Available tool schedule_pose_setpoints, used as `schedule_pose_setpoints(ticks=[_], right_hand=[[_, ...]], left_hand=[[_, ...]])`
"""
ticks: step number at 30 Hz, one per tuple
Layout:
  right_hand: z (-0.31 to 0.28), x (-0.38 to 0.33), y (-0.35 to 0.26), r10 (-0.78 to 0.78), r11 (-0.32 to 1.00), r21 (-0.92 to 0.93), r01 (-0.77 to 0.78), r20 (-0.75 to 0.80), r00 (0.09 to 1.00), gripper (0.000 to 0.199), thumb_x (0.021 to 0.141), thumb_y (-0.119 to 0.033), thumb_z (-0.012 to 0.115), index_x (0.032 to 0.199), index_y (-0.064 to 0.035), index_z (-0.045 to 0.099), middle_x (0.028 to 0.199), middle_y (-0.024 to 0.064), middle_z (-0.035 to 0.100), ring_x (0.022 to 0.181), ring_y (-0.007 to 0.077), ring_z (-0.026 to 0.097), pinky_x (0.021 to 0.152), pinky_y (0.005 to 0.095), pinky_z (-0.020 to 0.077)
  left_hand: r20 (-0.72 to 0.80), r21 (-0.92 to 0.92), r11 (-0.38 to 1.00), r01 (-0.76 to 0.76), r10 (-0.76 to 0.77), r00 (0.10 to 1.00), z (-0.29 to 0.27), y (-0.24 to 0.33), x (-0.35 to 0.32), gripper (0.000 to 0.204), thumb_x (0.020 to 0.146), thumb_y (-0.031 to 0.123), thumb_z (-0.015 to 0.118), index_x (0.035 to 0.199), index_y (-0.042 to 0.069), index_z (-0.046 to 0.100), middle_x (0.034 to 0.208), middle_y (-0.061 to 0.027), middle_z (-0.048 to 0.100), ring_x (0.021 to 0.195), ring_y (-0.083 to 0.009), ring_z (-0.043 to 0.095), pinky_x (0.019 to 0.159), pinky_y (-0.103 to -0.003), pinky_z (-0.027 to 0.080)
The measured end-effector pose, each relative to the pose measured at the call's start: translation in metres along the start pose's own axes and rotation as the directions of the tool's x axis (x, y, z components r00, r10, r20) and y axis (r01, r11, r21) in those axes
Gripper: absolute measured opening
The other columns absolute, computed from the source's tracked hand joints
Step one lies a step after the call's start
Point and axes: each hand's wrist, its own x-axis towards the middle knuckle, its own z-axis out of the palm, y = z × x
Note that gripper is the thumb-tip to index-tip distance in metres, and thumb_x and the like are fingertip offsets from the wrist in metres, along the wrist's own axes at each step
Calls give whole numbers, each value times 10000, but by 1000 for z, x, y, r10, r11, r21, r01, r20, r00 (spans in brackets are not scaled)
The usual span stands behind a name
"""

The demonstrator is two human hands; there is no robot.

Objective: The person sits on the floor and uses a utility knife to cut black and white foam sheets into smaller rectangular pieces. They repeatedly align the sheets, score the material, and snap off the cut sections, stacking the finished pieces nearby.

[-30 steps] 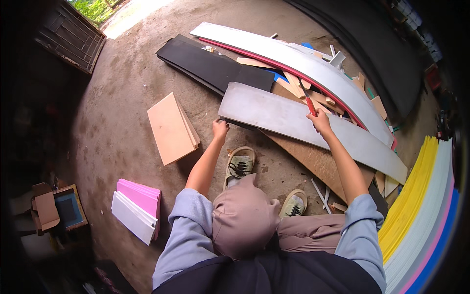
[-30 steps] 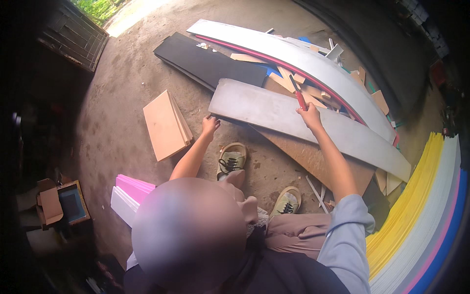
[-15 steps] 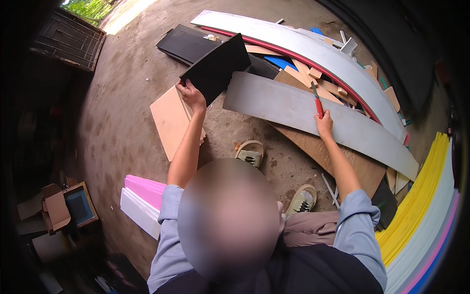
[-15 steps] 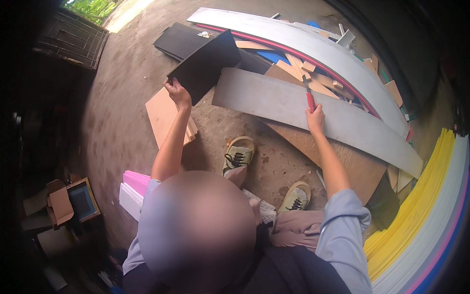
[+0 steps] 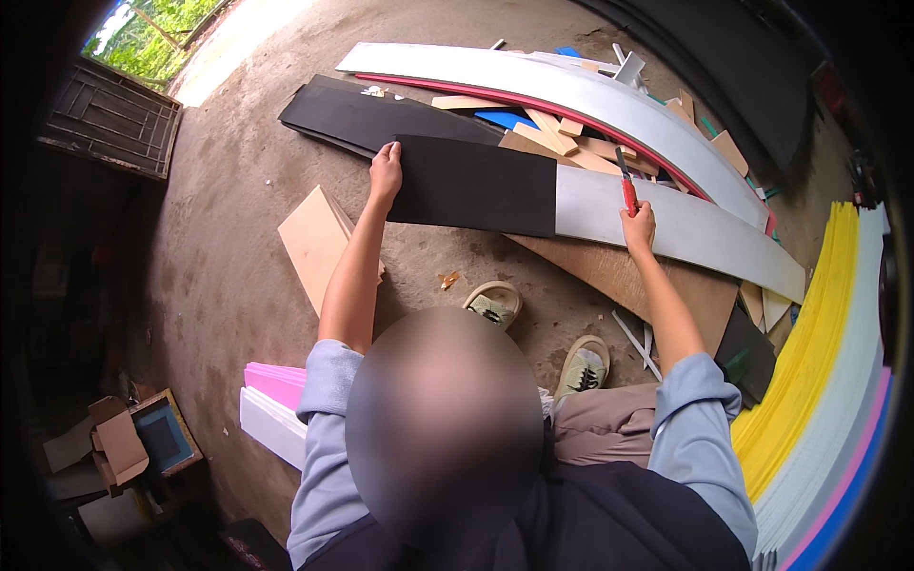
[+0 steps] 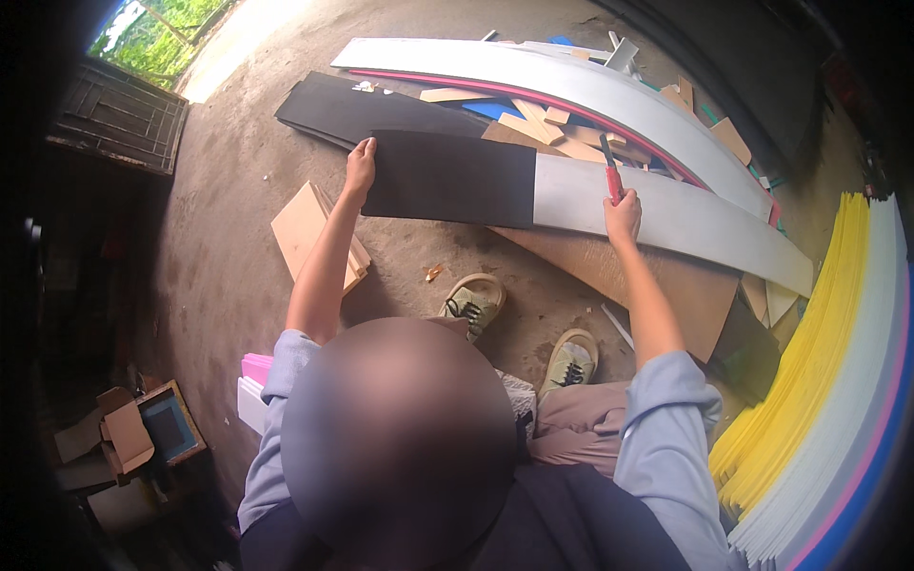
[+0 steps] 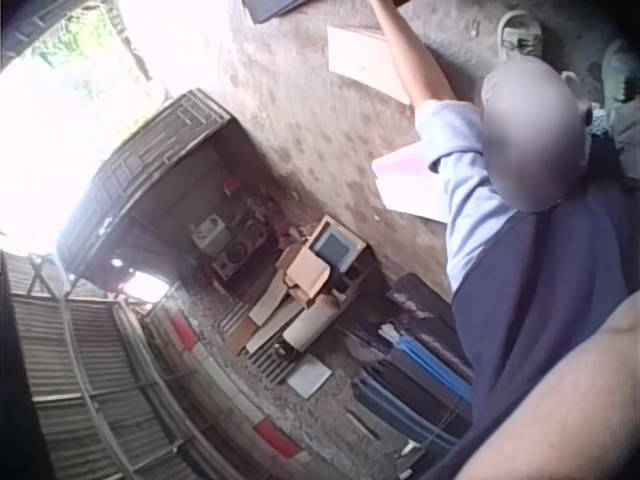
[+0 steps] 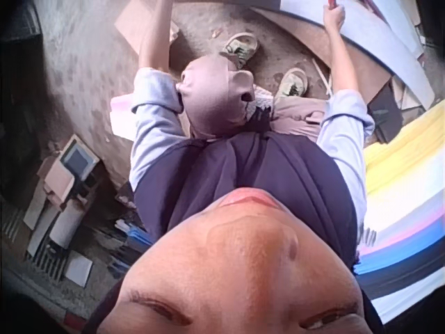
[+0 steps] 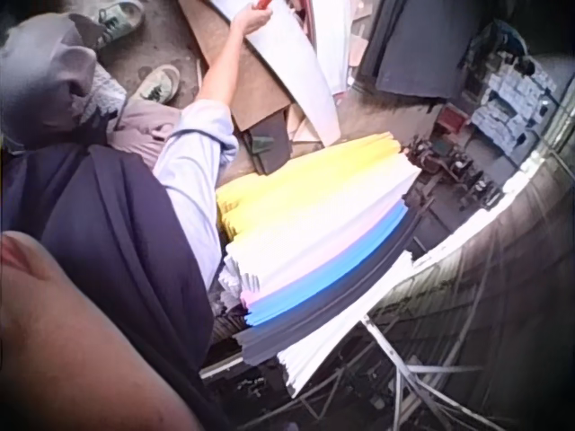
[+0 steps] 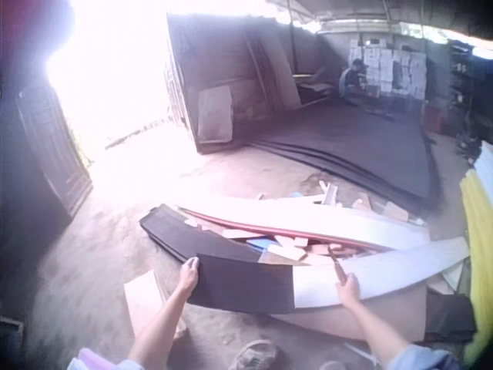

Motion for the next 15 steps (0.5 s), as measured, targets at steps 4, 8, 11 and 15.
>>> schedule_pose_setpoints(ticks=[4, 8, 11, 15], right_hand=[[4, -5, 12, -48, 992, -116, 52, 35, 998, 367, 688, -166, 630, 979, -7, 472, 946, 173, 508, 906, 329, 501, 779, 410, 411], [17, -9, 7, -70, 983, -165, 79, 61, 996, 375, 702, -163, 624, 1015, -29, 466, 978, 156, 487, 934, 328, 487, 798, 415, 402], [24, -9, 9, -110, 959, -258, 114, 32, 993, 390, 722, -171, 613, 1056, -47, 454, 994, 145, 478, 969, 318, 471, 813, 420, 392], [32, -9, 10, 9, 940, -339, -19, -32, 999, 431, 739, -209, 606, 1114, -79, 437, 1061, 135, 440, 1005, 315, 438, 814, 447, 385]], left_hand=[[-36, 124, 992, -8, 12, 999, 51, -11, -12, 365, 886, 295, 429, 1077, 6, 545, 997, -204, 589, 977, -334, 543, 838, -364, 415], [-61, 266, 963, -50, 68, 996, 68, -35, -4, 339, 866, 260, 468, 1084, 15, 553, 994, -211, 567, 955, -341, 532, 834, -374, 410], [4, 447, 887, -114, 125, 992, 68, -56, -5, 350, 847, 226, 510, 1133, 26, 530, 1030, -184, 508, 994, -322, 473, 852, -378, 386], [85, 381, 905, -189, 169, 982, 62, -68, -20, 423, 861, 234, 497, 1214, 5, 446, 1024, -184, 502, 975, -319, 493, 827, -374, 404]])
